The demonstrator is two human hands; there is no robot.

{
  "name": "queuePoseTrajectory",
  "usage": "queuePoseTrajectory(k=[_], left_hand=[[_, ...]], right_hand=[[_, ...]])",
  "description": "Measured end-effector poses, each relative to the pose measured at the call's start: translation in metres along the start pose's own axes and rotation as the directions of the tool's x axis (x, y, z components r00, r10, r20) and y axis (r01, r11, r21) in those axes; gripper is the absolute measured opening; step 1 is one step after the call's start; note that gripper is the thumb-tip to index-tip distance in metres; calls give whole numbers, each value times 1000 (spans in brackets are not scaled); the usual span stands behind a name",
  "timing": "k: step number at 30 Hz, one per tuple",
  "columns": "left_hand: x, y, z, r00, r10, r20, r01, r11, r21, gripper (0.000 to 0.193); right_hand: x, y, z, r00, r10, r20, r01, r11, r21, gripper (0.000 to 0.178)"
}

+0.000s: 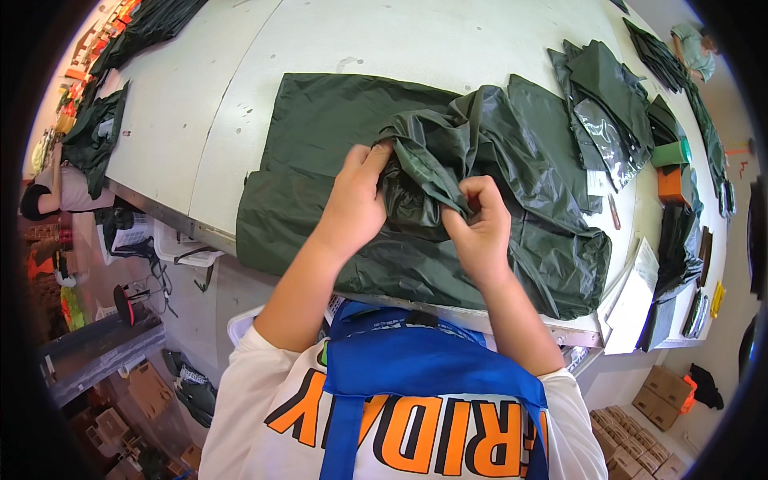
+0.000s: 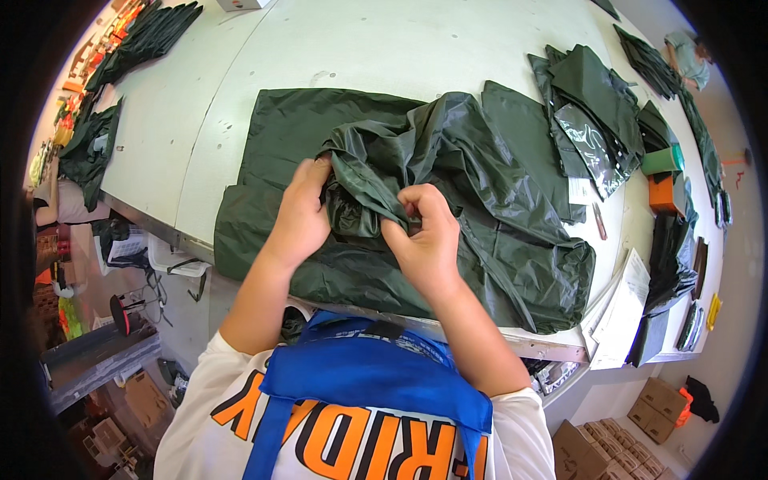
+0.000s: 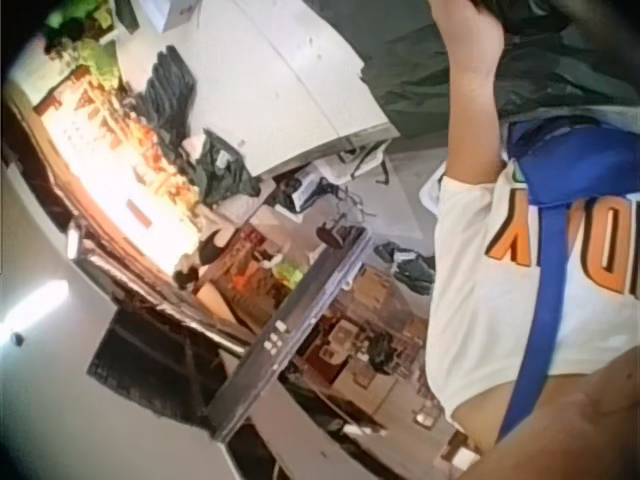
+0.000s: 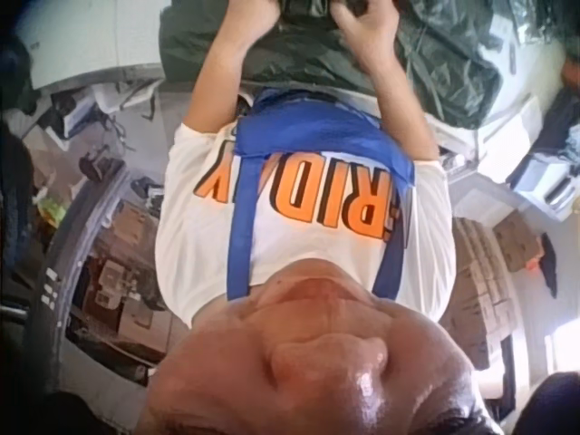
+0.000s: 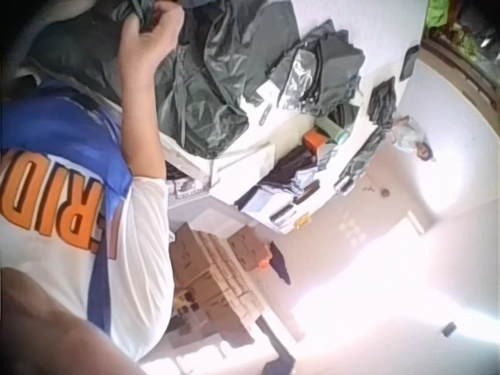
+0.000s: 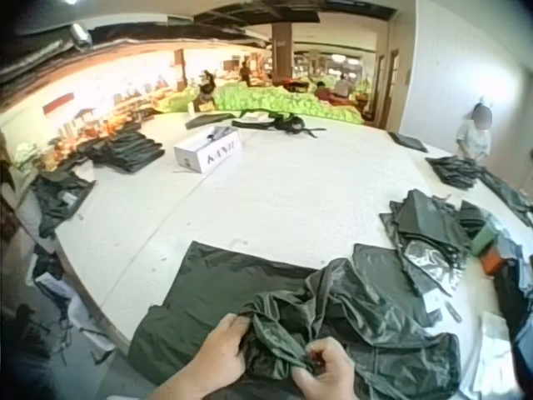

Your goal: The person folds a dark green garment on a white table, then uses a small blade to cut a tag or seam, and continues folding the garment into a compact shape. The person handles the garment repeatedly, smoothing and aligning edges before placing it aside.

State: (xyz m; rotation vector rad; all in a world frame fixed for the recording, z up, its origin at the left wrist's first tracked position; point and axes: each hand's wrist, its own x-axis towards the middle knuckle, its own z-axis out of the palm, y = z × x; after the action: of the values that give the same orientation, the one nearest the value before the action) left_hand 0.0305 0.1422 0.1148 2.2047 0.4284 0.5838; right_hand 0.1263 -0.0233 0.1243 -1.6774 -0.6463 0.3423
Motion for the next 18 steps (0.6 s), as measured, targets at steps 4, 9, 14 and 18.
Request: queuePoseTrajectory(k=[4,9,14,18], left_hand=[[18,27,-41,853,-399,336,477,858,-191,70],[29,33,-51,879,-400,259,426,903,-52,75],[16,28,-33,989,-108,105,102,993,64,68],[14,37,-27,987,-101,122,87,990,110,70]], right_hand=[[47,28,-41,982,-123,143,153,963,-222,43],[79,61,-79,971,-227,-70,154,826,-543,38],[57,-28,-20,931,-349,107,352,936,-12,38],[58,-45,-6,923,-367,112,376,925,-64,41]])
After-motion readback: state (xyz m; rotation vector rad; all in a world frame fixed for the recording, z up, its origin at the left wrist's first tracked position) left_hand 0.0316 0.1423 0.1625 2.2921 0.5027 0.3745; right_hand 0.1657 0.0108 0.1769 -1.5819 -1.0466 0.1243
